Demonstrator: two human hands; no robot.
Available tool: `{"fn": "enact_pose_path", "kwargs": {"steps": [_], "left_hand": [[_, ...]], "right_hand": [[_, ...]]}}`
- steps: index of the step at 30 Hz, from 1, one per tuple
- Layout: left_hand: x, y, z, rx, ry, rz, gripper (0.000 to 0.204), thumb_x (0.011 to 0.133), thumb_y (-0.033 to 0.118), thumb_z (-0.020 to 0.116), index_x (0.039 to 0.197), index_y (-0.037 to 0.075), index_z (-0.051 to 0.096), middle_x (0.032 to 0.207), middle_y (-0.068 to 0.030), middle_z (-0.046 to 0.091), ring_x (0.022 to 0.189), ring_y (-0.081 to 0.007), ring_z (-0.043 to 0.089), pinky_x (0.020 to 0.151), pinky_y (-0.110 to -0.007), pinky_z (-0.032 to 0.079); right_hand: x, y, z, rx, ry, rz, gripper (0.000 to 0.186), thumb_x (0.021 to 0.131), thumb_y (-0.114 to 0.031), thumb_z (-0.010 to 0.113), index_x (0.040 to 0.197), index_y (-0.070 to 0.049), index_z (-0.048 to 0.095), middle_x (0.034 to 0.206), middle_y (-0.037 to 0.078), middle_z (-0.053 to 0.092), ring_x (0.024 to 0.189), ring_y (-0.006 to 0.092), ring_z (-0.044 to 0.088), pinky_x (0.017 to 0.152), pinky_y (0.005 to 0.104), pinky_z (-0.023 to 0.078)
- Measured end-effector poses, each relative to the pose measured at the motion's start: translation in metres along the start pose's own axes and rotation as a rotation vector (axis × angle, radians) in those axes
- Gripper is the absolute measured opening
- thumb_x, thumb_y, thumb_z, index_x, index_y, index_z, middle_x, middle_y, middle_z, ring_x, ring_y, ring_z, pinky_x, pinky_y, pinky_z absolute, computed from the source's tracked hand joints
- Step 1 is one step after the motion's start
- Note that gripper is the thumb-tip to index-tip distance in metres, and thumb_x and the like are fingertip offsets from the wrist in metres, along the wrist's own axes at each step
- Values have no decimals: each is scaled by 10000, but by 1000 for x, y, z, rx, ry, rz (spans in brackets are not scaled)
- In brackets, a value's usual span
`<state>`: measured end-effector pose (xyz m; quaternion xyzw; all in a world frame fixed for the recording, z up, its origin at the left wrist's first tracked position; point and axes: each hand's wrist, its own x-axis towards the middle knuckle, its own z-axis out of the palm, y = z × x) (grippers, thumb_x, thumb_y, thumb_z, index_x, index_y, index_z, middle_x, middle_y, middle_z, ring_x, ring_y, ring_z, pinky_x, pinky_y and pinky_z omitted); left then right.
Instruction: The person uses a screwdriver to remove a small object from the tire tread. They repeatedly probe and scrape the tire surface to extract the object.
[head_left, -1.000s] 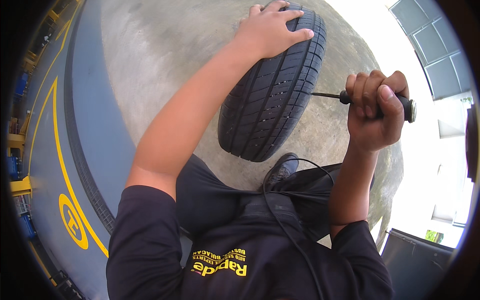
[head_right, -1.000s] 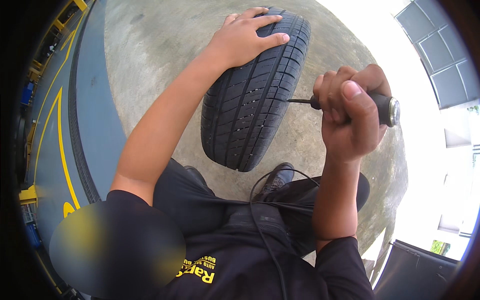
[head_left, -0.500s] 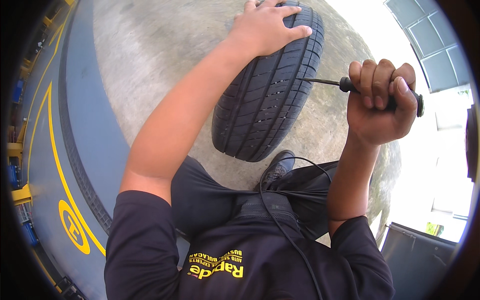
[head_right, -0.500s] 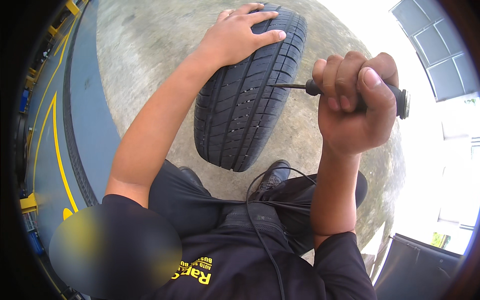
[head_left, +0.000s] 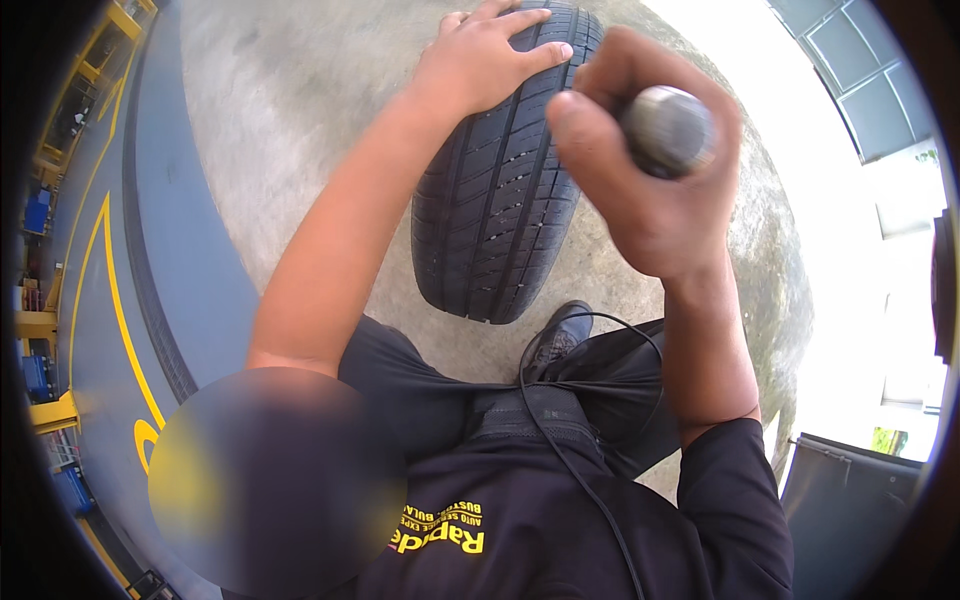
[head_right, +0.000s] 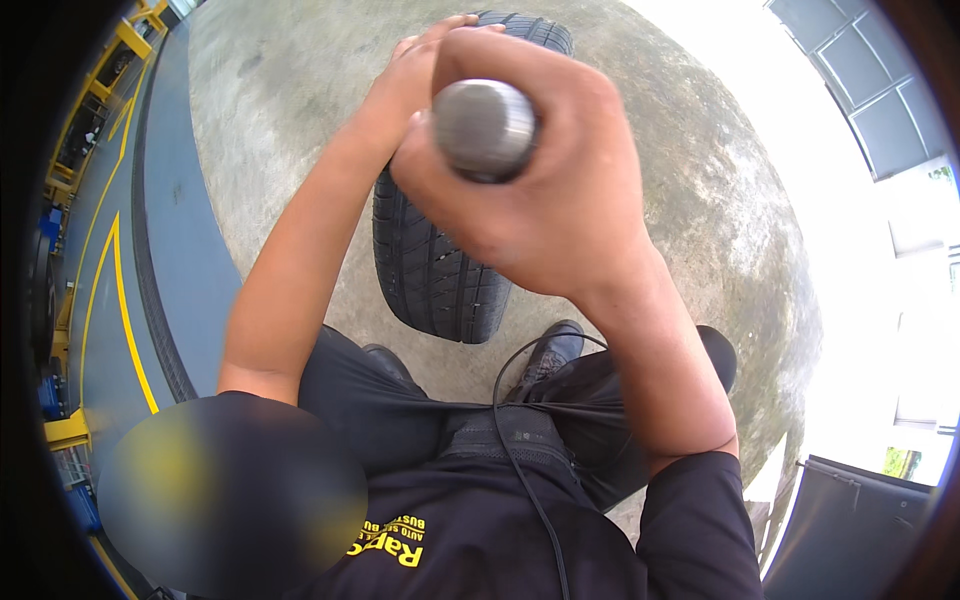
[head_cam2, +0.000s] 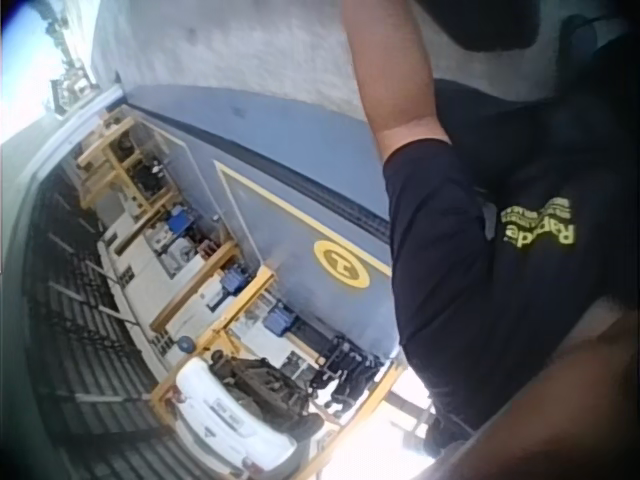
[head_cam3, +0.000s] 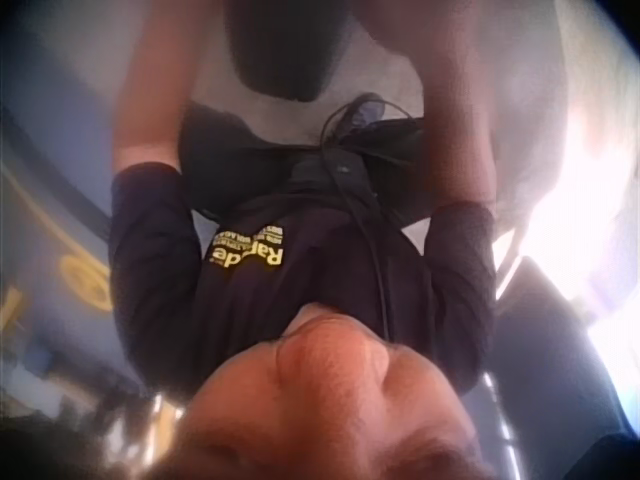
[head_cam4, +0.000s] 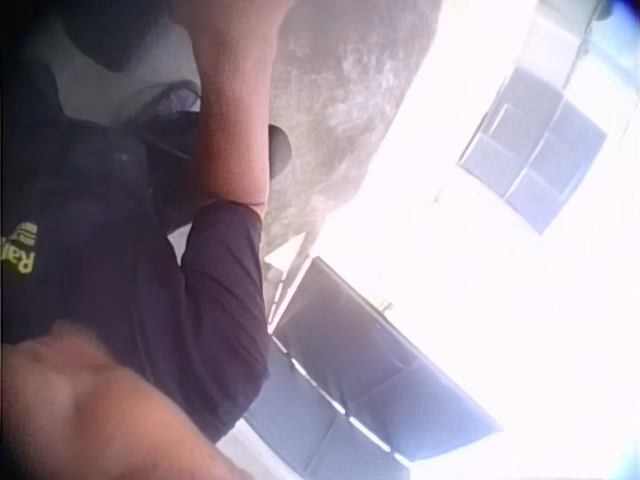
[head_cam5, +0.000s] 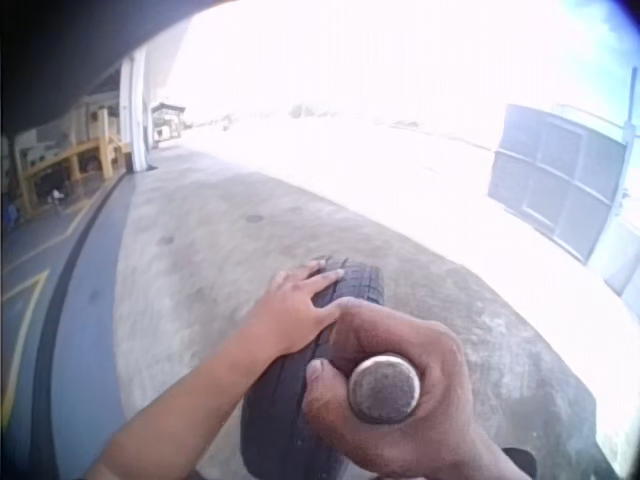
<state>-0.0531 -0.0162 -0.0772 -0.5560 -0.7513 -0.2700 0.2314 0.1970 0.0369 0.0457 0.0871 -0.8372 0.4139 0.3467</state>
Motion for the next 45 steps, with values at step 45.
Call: {"fn": "enact_pose_path", "kwargs": {"steps": [45], "left_hand": [[7, 73, -29, -138, -126, -446, 700, 913, 738, 601, 1490, 343, 603, 1663, -15, 421, 1518, -399, 339, 1214, -565, 379]], "right_hand": [[-42, -13, 45, 169, -308, -439, 254, 679, 26, 757, 703, -108, 543, 640, 28, 506, 566, 237, 528, 547, 370, 394]]}}
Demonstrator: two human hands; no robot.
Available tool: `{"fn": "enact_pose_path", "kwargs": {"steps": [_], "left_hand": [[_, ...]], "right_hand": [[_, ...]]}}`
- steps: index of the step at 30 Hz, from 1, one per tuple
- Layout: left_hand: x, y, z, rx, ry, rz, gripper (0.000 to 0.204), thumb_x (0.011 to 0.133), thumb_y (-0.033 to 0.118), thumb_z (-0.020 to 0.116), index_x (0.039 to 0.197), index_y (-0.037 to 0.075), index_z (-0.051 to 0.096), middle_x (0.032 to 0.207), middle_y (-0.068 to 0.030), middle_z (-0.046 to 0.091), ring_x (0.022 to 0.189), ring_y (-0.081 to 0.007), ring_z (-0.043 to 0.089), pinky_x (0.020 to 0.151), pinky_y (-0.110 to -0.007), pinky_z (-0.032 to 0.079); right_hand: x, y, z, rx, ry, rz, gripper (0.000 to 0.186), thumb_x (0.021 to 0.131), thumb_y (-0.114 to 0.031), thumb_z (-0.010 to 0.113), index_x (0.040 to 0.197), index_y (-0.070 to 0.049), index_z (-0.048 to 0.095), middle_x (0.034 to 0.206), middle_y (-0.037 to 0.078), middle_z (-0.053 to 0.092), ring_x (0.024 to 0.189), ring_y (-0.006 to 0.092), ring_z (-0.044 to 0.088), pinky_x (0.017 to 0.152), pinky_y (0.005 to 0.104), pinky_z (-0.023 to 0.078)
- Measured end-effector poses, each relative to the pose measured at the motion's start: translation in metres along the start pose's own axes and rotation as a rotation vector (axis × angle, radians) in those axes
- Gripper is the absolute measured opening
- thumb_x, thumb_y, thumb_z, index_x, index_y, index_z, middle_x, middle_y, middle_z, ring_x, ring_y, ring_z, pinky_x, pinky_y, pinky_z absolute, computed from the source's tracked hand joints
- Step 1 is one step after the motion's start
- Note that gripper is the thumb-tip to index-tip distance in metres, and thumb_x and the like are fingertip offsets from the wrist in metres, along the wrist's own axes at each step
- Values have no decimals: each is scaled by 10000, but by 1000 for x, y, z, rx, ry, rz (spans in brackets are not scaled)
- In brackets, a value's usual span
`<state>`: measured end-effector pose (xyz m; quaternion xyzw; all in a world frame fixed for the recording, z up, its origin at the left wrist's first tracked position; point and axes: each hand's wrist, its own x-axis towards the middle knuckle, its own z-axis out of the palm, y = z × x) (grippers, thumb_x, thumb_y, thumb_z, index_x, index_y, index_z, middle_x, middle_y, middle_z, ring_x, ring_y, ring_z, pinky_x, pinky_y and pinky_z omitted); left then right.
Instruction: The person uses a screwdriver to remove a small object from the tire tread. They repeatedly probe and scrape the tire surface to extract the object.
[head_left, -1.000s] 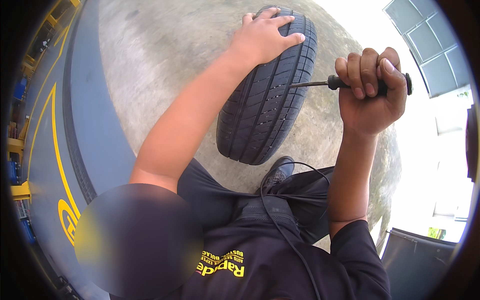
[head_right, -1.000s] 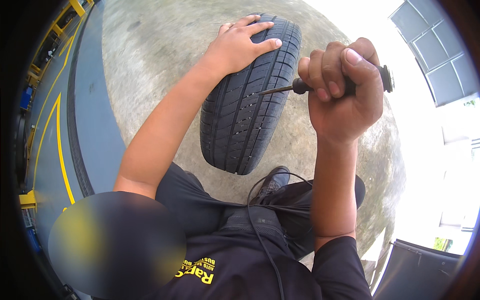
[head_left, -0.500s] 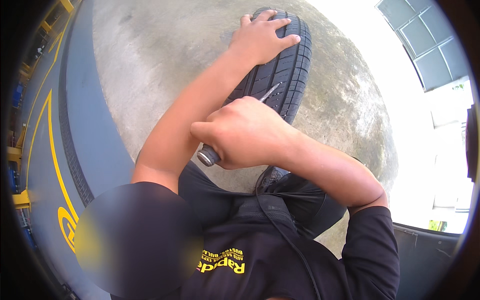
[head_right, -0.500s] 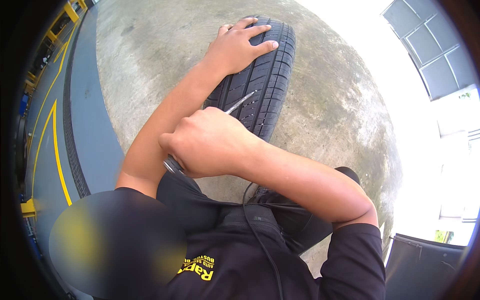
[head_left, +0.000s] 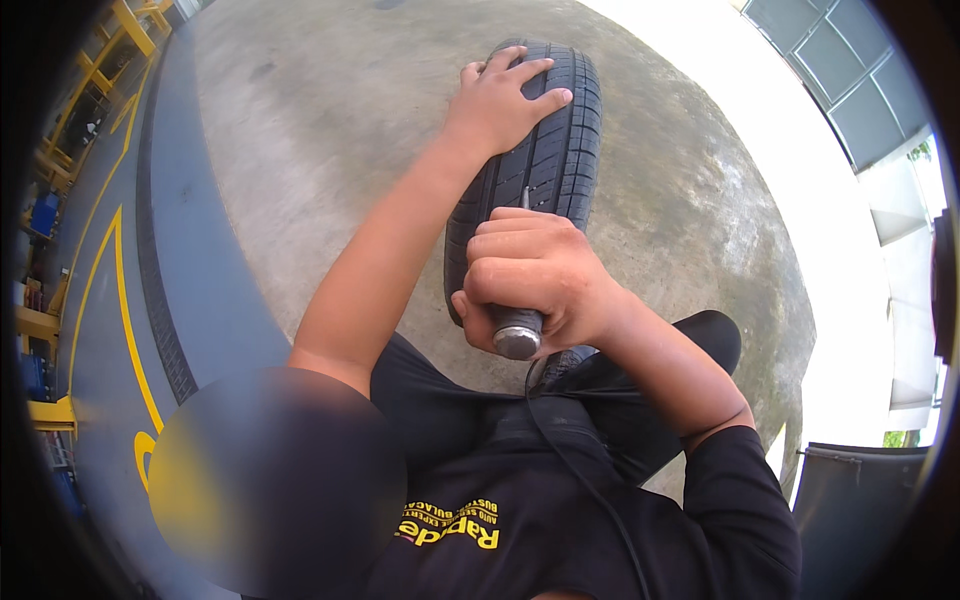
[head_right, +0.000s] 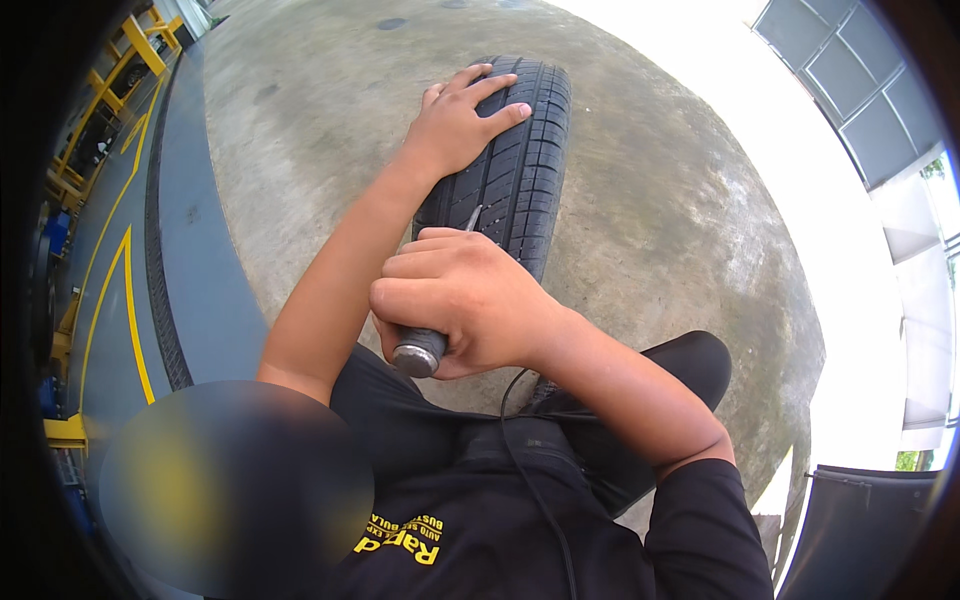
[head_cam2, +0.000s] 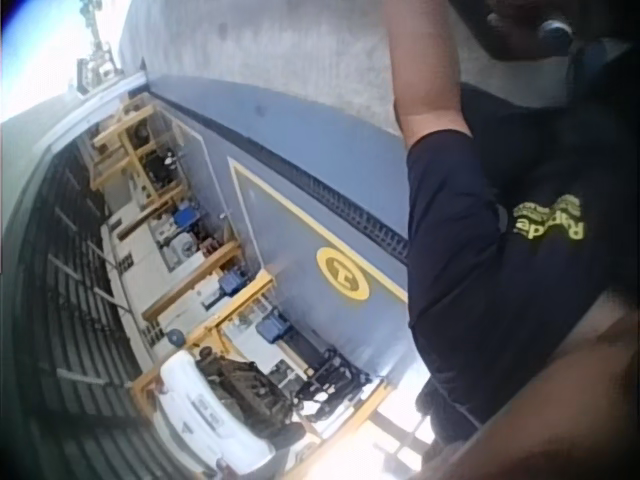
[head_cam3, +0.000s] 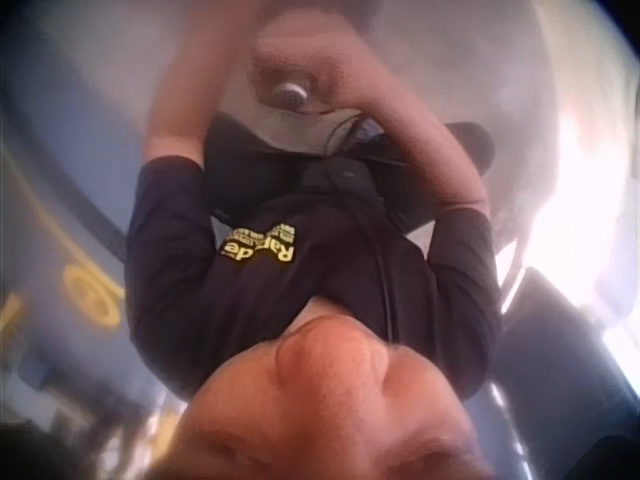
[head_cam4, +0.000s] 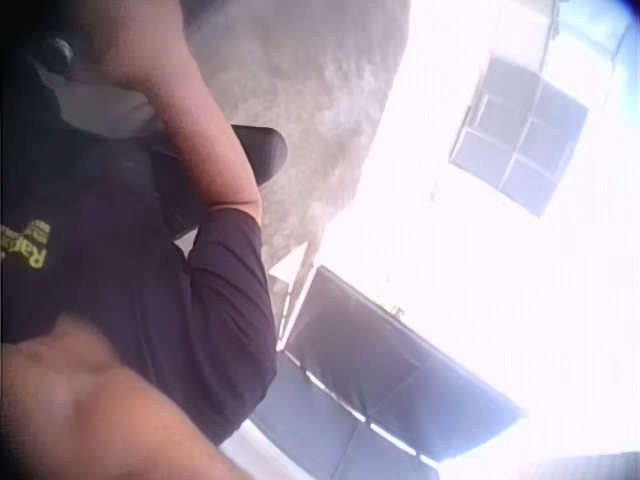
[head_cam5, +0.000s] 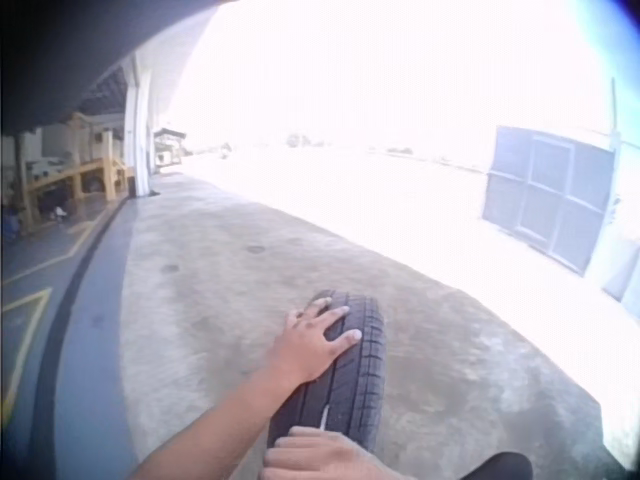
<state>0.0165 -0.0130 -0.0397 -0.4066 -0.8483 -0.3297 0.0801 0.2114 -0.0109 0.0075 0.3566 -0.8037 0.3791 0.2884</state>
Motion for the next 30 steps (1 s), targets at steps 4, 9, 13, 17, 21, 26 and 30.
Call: {"fn": "enact_pose_path", "kwargs": {"steps": [4, 9, 13, 17, 21, 26, 30], "left_hand": [[-2, -2, -2, 7, -9, 4, 693, 911, 744, 601, 1483, 351, 606, 1662, -2, 420, 1519, -402, 335, 1202, -577, 398], [0, 0, 0, 6, -13, -7, 685, 910, 735, 612, 1477, 351, 612, 1655, 13, 428, 1515, -402, 343, 1196, -572, 409], [2, -1, -2, -9, -17, 4, 686, 909, 728, 616, 1475, 340, 615, 1652, -1, 429, 1509, -414, 343, 1180, -589, 421], [-1, -9, -2, 32, 16, 11, 680, 911, 726, 615, 1471, 340, 618, 1649, -19, 435, 1500, -420, 353, 1171, -590, 428], [2, -2, 8, 39, 44, 18, 673, 907, 722, 622, 1466, 348, 623, 1648, -33, 440, 1480, -417, 383, 1172, -572, 434], [0, 0, 5, 23, 53, 8, 660, 906, 708, 627, 1457, 344, 632, 1647, -31, 441, 1467, -415, 397, 1165, -571, 443], [-2, -4, 6, 26, 70, 10, 654, 909, 701, 626, 1448, 330, 643, 1649, -32, 438, 1460, -427, 400, 1167, -570, 440]], "right_hand": [[-6, 7, -3, -9, 53, 126, 234, 647, -94, 750, 720, -141, 533, 693, 6, 553, 660, 220, 596, 590, 349, 404], [-19, 9, -1, -23, -105, 5, 276, 651, -158, 793, 746, -136, 535, 711, 2, 500, 650, 221, 556, 607, 362, 395], [-22, 8, -1, 12, 0, -34, 266, 710, 51, 738, 711, -89, 512, 666, 25, 450, 560, 222, 465, 564, 372, 342], [-23, 3, -19, 141, 167, 113, 247, 791, 16, 762, 766, -87, 538, 687, 41, 508, 612, 216, 523, 600, 375, 387], [-33, 23, -57, 553, 454, 269, 207, 916, -112, 675, 815, -121, 494, 644, 4, 468, 604, 152, 477, 654, 362, 380], [-29, 50, -80, 770, 446, 272, 245, 975, -234, 590, 807, -156, 431, 626, 2, 467, 570, 132, 408, 667, 353, 344], [-20, 52, -81, 774, 330, 263, 238, 979, -226, 584, 810, -160, 430, 605, -4, 454, 551, 128, 396, 654, 354, 339]]}}
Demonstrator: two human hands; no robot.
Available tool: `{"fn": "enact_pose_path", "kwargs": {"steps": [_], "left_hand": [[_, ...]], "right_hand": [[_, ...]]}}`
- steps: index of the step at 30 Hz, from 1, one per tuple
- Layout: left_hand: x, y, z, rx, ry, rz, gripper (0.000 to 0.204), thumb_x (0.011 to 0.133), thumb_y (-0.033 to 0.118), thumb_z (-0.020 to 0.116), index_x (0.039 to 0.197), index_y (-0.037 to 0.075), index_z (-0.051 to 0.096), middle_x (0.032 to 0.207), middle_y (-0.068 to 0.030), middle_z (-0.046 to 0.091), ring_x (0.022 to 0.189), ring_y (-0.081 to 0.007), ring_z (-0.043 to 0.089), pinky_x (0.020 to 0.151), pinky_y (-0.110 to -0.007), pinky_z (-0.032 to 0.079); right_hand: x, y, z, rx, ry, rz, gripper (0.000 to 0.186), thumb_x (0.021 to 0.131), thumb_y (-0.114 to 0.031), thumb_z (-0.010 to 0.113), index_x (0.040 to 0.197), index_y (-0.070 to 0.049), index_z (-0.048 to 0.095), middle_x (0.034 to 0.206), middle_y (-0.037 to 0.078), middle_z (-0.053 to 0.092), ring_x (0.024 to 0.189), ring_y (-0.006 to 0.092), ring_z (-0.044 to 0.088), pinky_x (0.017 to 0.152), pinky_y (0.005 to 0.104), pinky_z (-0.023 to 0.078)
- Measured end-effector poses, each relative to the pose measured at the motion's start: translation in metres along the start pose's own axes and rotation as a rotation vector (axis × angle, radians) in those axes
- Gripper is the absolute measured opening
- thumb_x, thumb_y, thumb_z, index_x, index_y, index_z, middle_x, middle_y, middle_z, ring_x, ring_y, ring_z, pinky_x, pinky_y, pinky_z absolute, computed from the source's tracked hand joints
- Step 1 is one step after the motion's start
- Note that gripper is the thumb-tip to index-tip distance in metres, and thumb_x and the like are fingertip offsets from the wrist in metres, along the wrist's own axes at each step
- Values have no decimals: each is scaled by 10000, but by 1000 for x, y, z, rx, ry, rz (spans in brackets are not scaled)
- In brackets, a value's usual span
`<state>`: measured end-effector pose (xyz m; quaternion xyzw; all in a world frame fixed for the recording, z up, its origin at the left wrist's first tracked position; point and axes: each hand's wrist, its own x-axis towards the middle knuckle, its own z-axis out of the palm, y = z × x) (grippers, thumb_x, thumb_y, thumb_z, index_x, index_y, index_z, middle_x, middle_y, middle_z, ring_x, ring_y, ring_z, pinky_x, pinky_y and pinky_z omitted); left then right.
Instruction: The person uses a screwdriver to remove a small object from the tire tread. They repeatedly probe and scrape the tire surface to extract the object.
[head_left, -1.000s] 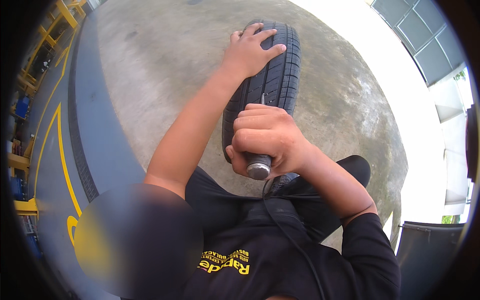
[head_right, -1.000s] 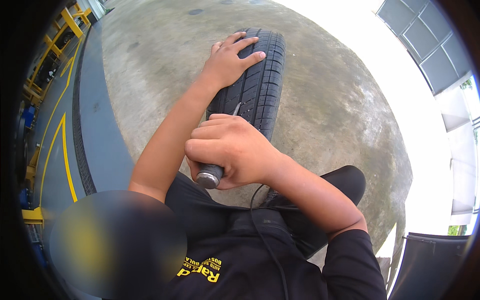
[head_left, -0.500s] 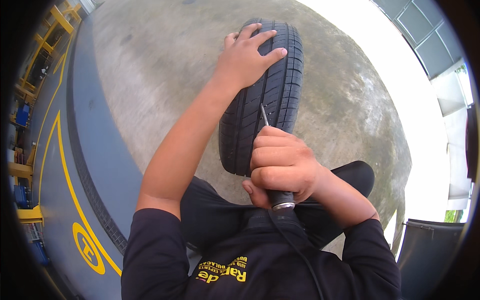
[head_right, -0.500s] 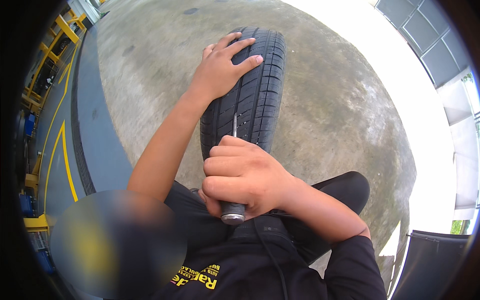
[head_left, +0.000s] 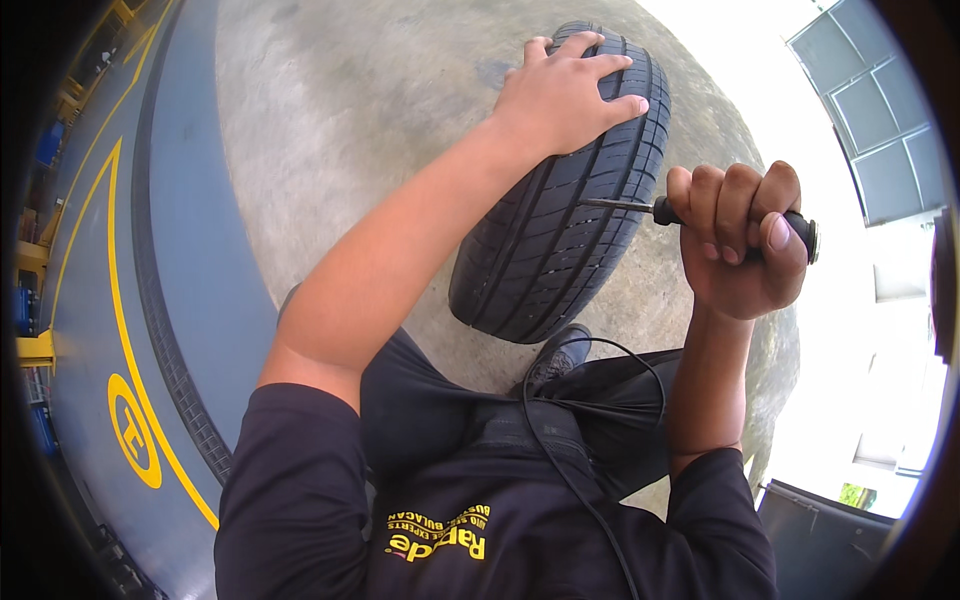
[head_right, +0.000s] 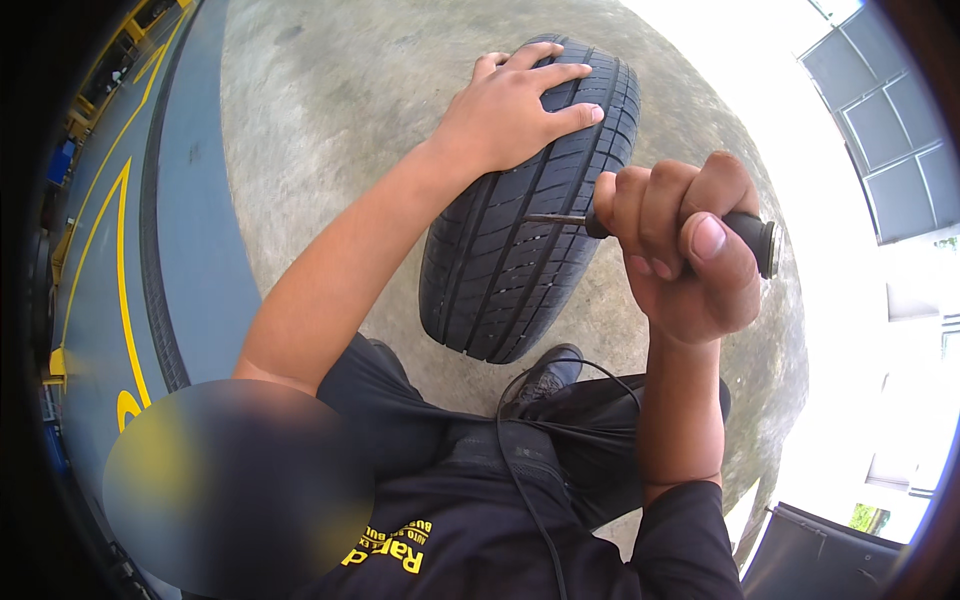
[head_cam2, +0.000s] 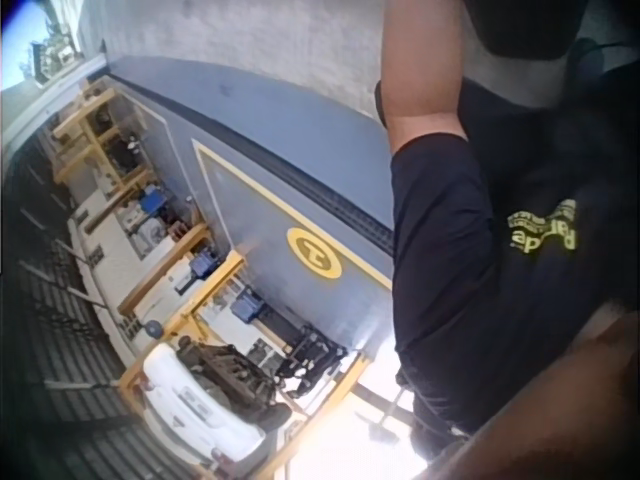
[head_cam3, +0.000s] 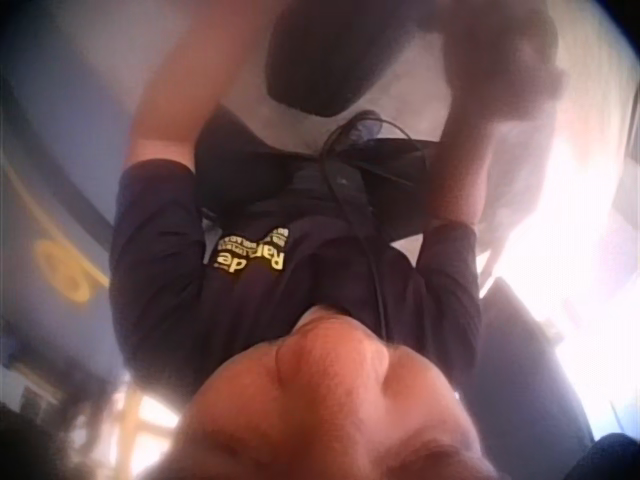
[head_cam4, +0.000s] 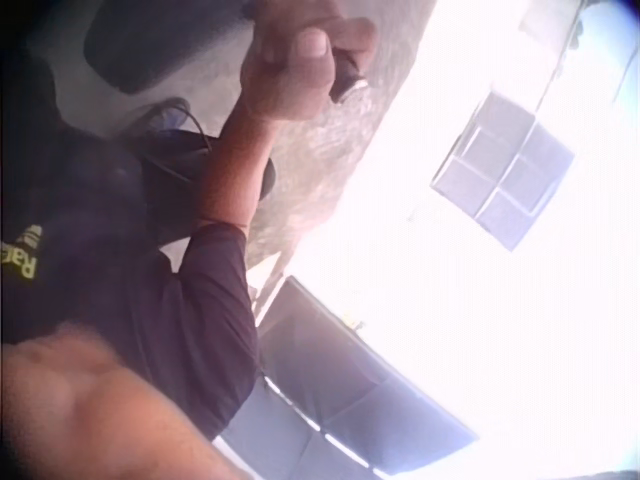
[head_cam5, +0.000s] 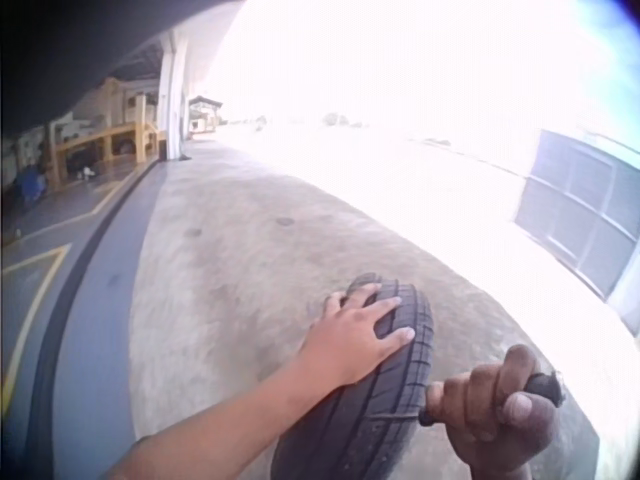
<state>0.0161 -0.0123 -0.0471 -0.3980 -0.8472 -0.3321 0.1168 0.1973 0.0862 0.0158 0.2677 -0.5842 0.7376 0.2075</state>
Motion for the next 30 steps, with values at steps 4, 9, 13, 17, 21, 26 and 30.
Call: {"fn": "enact_pose_path", "kwargs": {"steps": [4, 9, 13, 17, 21, 26, 30], "left_hand": [[2, -3, 5, 4, 42, 30, 662, 908, 703, 627, 1445, 317, 648, 1642, -38, 450, 1441, -438, 419, 1169, -567, 438], [3, -7, 7, -4, 67, 71, 650, 921, 689, 620, 1447, 309, 646, 1623, -49, 474, 1416, -444, 448, 1176, -566, 435], [0, -5, 9, 40, 77, 57, 633, 936, 676, 609, 1453, 312, 639, 1617, -51, 478, 1413, -453, 448, 1175, -567, 437], [-3, -2, 13, 43, 38, 57, 626, 938, 673, 611, 1456, 323, 635, 1618, -44, 467, 1423, -460, 433, 1164, -594, 444], [-5, -12, 0, 37, 54, 18, 627, 931, 673, 623, 1455, 331, 633, 1623, -35, 451, 1436, -463, 416, 1149, -618, 453], [-5, 3, -10, 31, 47, 9, 625, 927, 673, 629, 1450, 330, 634, 1620, -32, 451, 1436, -458, 416, 1149, -598, 461], [-7, 2, -9, 0, 50, 9, 631, 917, 677, 636, 1443, 330, 642, 1613, -30, 462, 1415, -452, 438, 1151, -583, 459]], "right_hand": [[5, -2, -4, -10, -46, 24, 247, 981, -229, 587, 808, -157, 427, 588, -6, 445, 527, 123, 389, 628, 349, 335], [12, -2, -4, -29, -117, 33, 257, 980, -224, 602, 809, -149, 426, 587, -14, 454, 507, 118, 382, 584, 336, 325], [14, 1, 8, -72, -156, 33, 240, 924, -148, 653, 780, -119, 463, 590, -6, 477, 501, 128, 440, 534, 324, 340], [32, -14, 37, -599, -370, 155, 249, 805, -52, 730, 697, -53, 506, 558, 63, 459, 506, 153, 530, 485, 308, 378], [53, -53, 20, -1406, -361, 144, 227, 762, -31, 735, 705, -70, 519, 550, 50, 447, 475, 169, 470, 482, 324, 374], [43, -69, 10, -477, -147, 38, 295, 946, -155, 669, 744, -121, 456, 565, -13, 427, 490, 81, 348, 524, 291, 299], [37, -23, 21, -113, -26, 78, 236, 984, -157, 548, 779, -129, 434, 568, -5, 414, 494, 97, 339, 569, 314, 331]]}}
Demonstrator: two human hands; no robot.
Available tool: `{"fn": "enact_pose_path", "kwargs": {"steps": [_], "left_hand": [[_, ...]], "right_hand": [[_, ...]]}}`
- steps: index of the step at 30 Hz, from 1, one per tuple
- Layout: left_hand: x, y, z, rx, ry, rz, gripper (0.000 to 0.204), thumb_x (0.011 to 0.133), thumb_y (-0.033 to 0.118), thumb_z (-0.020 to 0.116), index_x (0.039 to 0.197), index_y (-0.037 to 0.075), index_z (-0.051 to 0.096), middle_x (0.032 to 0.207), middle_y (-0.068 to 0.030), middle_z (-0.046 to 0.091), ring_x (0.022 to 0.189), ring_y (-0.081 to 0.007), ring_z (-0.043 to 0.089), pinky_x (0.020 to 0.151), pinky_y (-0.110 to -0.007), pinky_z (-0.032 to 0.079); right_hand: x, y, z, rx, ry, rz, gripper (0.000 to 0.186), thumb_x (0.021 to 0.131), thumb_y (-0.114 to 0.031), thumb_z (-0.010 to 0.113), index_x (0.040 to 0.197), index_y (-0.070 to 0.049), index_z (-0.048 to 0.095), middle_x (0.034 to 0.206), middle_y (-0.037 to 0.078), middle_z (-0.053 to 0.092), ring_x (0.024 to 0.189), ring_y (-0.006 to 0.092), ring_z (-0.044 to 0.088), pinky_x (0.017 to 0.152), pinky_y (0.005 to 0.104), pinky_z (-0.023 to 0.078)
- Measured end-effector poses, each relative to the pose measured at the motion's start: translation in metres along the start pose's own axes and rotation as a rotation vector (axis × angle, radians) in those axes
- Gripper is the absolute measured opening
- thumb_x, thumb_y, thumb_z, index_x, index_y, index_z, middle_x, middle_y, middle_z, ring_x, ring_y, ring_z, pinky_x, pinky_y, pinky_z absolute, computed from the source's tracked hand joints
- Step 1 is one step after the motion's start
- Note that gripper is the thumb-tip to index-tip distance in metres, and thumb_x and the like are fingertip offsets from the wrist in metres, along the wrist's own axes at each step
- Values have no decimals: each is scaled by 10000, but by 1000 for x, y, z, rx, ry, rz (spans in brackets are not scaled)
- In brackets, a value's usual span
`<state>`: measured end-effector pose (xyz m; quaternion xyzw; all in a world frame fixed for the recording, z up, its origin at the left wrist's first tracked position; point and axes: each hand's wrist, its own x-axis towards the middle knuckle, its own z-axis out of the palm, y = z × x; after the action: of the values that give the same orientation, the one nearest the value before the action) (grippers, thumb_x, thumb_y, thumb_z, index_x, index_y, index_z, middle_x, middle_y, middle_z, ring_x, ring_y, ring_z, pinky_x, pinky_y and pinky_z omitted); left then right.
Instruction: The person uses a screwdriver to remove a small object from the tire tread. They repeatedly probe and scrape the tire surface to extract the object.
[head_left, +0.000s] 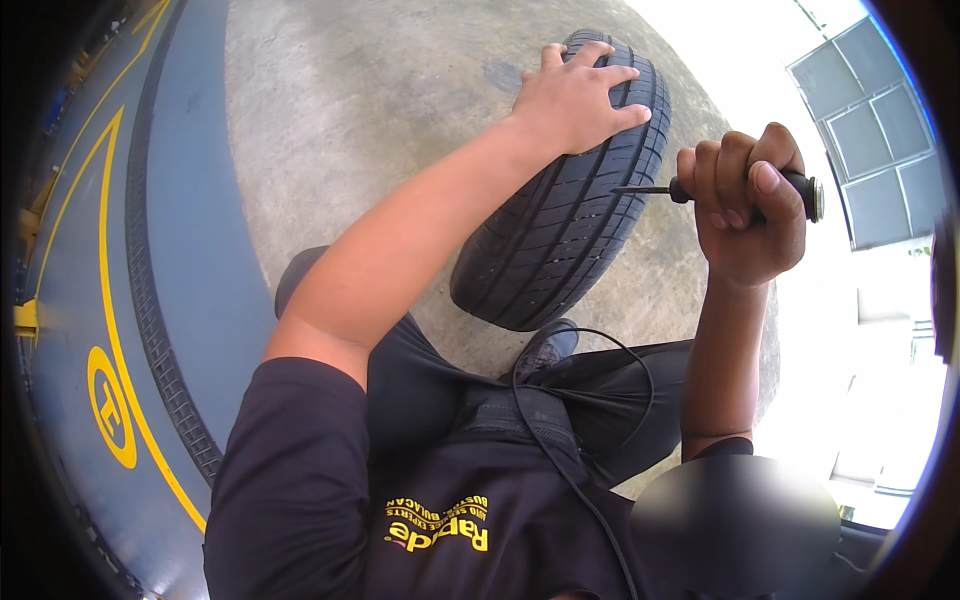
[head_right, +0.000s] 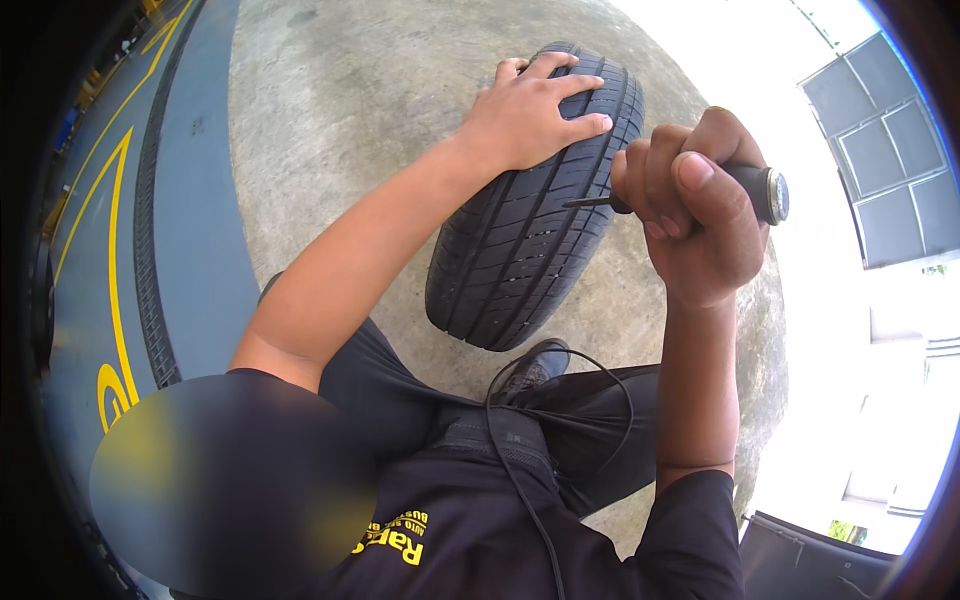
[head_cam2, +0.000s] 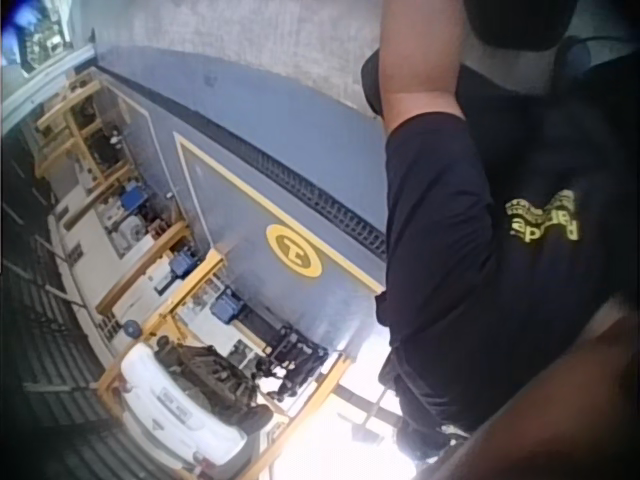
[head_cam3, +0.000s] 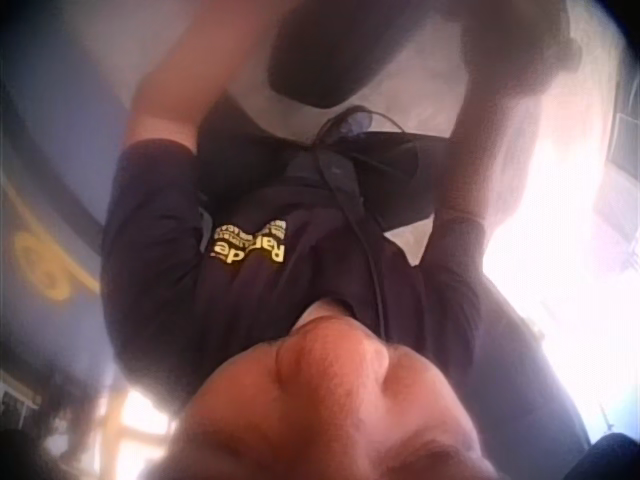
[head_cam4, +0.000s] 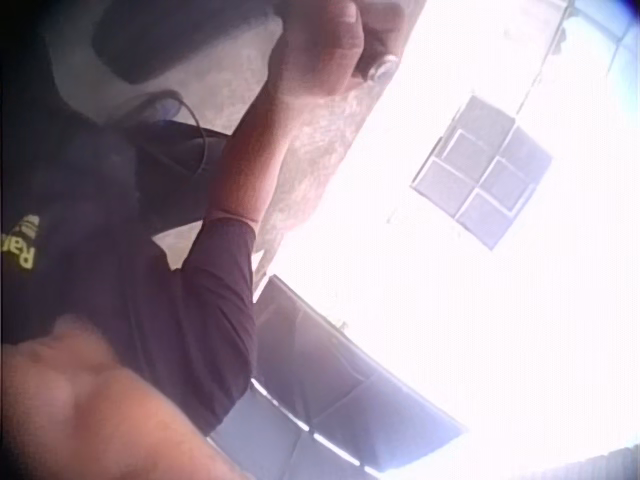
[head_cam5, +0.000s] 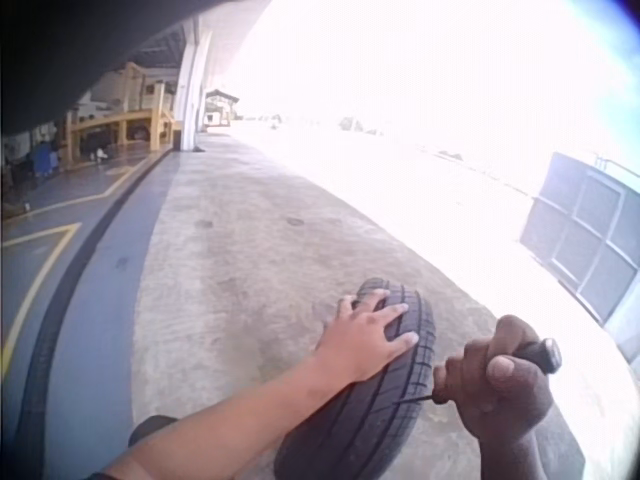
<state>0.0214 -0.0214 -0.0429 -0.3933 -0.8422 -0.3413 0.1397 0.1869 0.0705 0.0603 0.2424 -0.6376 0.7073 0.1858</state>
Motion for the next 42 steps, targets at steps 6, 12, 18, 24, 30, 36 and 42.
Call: {"fn": "enact_pose_path", "kwargs": {"steps": [6, 12, 18, 24, 30, 36, 42], "left_hand": [[2, -5, 7, -5, 53, 13, 627, 904, 687, 640, 1426, 341, 658, 1602, -14, 480, 1398, -433, 460, 1147, -578, 462], [10, -7, 20, 47, 16, -11, 612, 935, 674, 591, 1459, 359, 624, 1624, -8, 464, 1432, -441, 440, 1164, -606, 424], [23, 15, 60, 418, 139, -83, 613, 972, 651, 521, 1528, 394, 540, 1659, -4, 437, 1541, -414, 341, 1205, -673, 300], [-4, 49, 18, 551, -62, 79, 675, 997, 648, 490, 1575, 300, 492, 1687, -72, 388, 1559, -411, 309, 1193, -753, 233], [-4, 35, 28, 339, -46, 218, 647, 975, 707, 484, 1545, 404, 525, 1677, 4, 418, 1563, -363, 326, 1197, -734, 251], [1, 37, 27, 327, -50, 194, 643, 964, 703, 503, 1539, 415, 528, 1683, 7, 406, 1559, -362, 332, 1198, -737, 253], [-2, 14, 23, 324, -19, 128, 633, 948, 705, 542, 1530, 456, 520, 1677, 30, 414, 1565, -349, 320, 1213, -723, 252]], "right_hand": [[-22, 20, 9, 90, 16, -9, 231, 979, -169, 569, 787, -135, 446, 568, 7, 445, 480, 110, 352, 562, 324, 345], [-31, 29, 2, 25, -25, -42, 250, 989, -187, 585, 791, -125, 445, 577, 12, 457, 493, 114, 373, 565, 327, 339], [-37, 25, 14, -50, -27, -21, 344, 895, -186, 741, 729, -101, 453, 559, 31, 457, 484, 127, 370, 495, 328, 296], [-38, 19, 15, -318, -243, -69, 292, 774, -59, 721, 636, -80, 465, 548, 34, 453, 469, 189, 469, 461, 310, 330], [-24, -4, 8, -541, -498, 67, 301, 797, -43, 680, 662, -100, 418, 538, 28, 428, 447, 196, 419, 460, 332, 314], [-53, -86, -68, -961, -8, 97, 314, 914, -96, 676, 706, -91, 441, 566, 10, 439, 509, 108, 341, 520, 314, 276], [-61, -33, -21, -170, 19, -75, 264, 1019, -262, 606, 839, -148, 448, 609, 4, 469, 545, 132, 432, 642, 348, 366]]}}
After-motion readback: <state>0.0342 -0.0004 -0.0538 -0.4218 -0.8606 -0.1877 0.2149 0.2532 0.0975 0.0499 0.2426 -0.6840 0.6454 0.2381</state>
